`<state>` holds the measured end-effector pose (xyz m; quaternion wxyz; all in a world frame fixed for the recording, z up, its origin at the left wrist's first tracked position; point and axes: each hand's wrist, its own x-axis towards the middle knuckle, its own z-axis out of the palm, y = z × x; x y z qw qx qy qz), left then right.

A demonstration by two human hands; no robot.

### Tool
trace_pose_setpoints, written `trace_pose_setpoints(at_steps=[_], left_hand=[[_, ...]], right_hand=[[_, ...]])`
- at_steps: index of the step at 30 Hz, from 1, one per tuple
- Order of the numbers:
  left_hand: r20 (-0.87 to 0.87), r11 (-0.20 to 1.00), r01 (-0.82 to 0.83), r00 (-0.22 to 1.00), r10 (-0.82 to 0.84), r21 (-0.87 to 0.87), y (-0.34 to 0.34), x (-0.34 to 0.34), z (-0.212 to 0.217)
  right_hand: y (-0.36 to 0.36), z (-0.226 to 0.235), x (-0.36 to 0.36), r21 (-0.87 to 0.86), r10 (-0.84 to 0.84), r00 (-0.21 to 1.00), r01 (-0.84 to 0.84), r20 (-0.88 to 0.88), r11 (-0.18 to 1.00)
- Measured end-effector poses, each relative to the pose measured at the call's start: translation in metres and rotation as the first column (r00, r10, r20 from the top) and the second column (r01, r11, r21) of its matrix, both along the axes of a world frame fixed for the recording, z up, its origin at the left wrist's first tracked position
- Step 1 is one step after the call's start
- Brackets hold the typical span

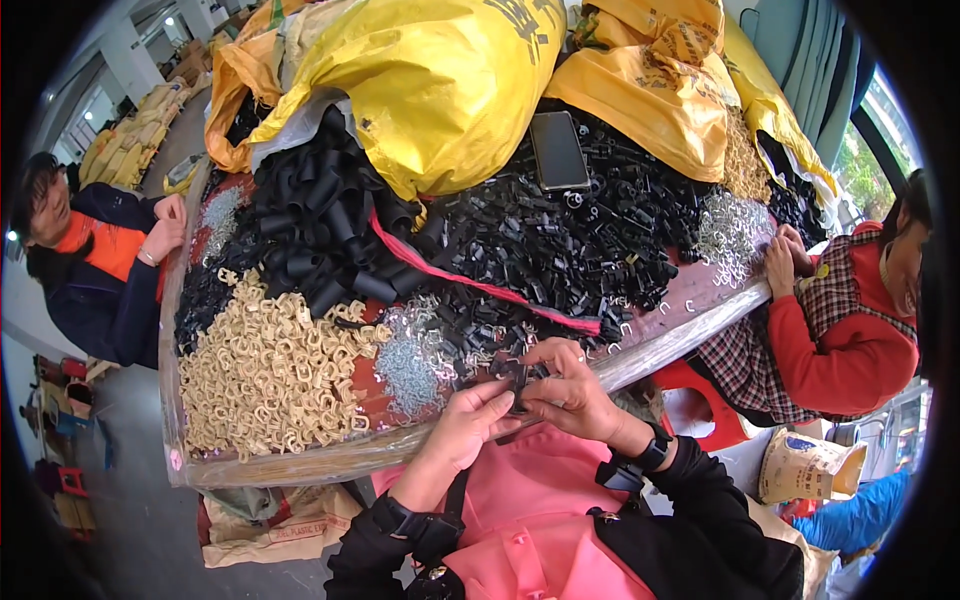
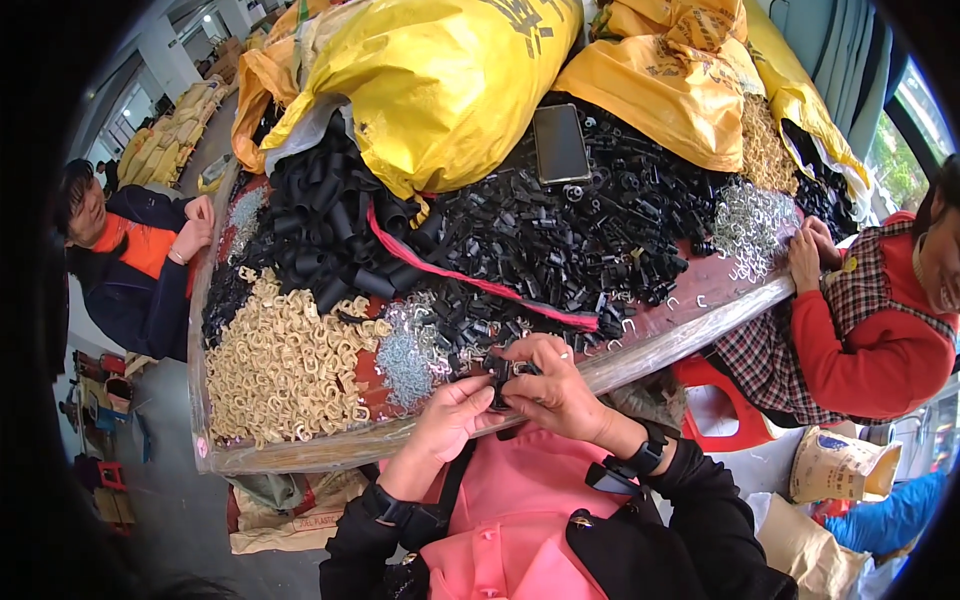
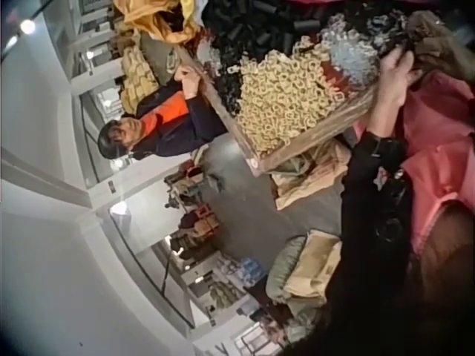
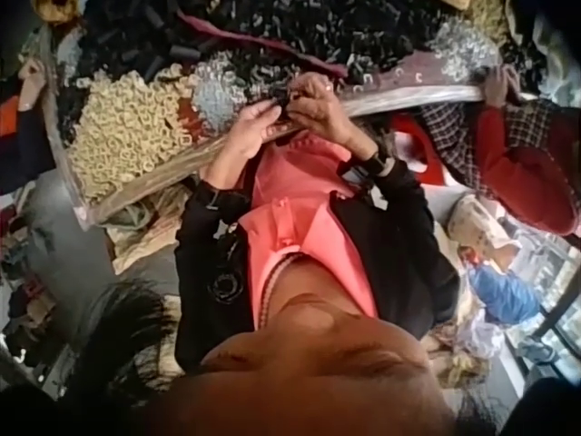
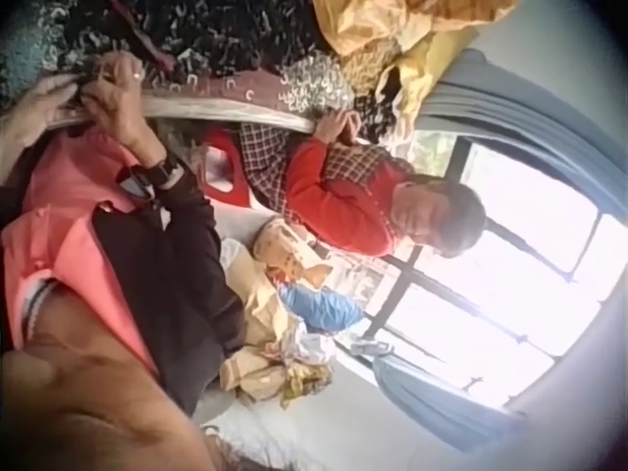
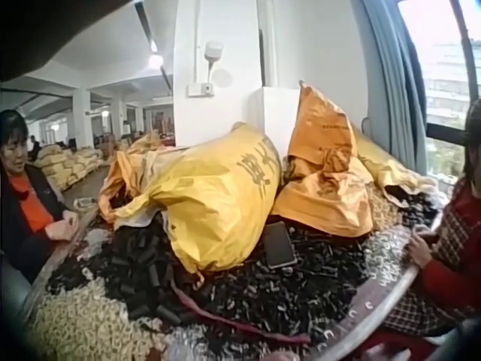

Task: Sorting small black and silver industrial components at a factory workbench.

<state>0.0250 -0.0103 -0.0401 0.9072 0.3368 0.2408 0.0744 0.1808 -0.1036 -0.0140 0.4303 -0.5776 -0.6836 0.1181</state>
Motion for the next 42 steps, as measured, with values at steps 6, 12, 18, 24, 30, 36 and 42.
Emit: trace_pose_setpoints(at_steps=[6,12,18,24,30,36,42], left_hand=[[-0.063,0.988,0.005,0.998,0.005,0.156,-0.006,-0.004,-0.008],[-0.114,0.972,0.068,0.993,-0.043,0.225,-0.006,-0.006,-0.009],[-0.114,0.985,0.079,0.992,-0.061,0.155,0.005,-0.011,-0.011],[0.001,0.989,0.019,1.000,-0.019,-0.147,0.012,-0.020,-0.020],[0.027,0.985,0.067,0.998,-0.063,-0.160,0.015,-0.024,-0.020],[0.049,0.980,0.163,0.986,-0.158,-0.115,0.014,-0.022,-0.018],[0.025,0.985,0.160,0.987,-0.159,-0.069,0.011,-0.021,-0.022]], right_hand=[[-0.002,-0.012,0.000,-0.130,0.031,0.999,-0.034,-0.027,0.991],[0.001,-0.013,-0.003,-0.285,0.037,0.999,-0.031,0.015,0.958],[0.012,-0.027,-0.003,-0.258,0.094,0.994,-0.105,-0.054,0.961],[0.014,-0.022,0.001,-0.117,0.166,0.978,-0.180,-0.125,0.977],[0.001,-0.013,0.008,-0.133,0.255,0.965,-0.245,0.065,0.960],[0.002,-0.017,0.003,-0.166,0.319,0.922,-0.287,0.222,0.944],[0.004,-0.026,-0.004,-0.259,0.345,0.914,-0.288,0.211,0.922]])
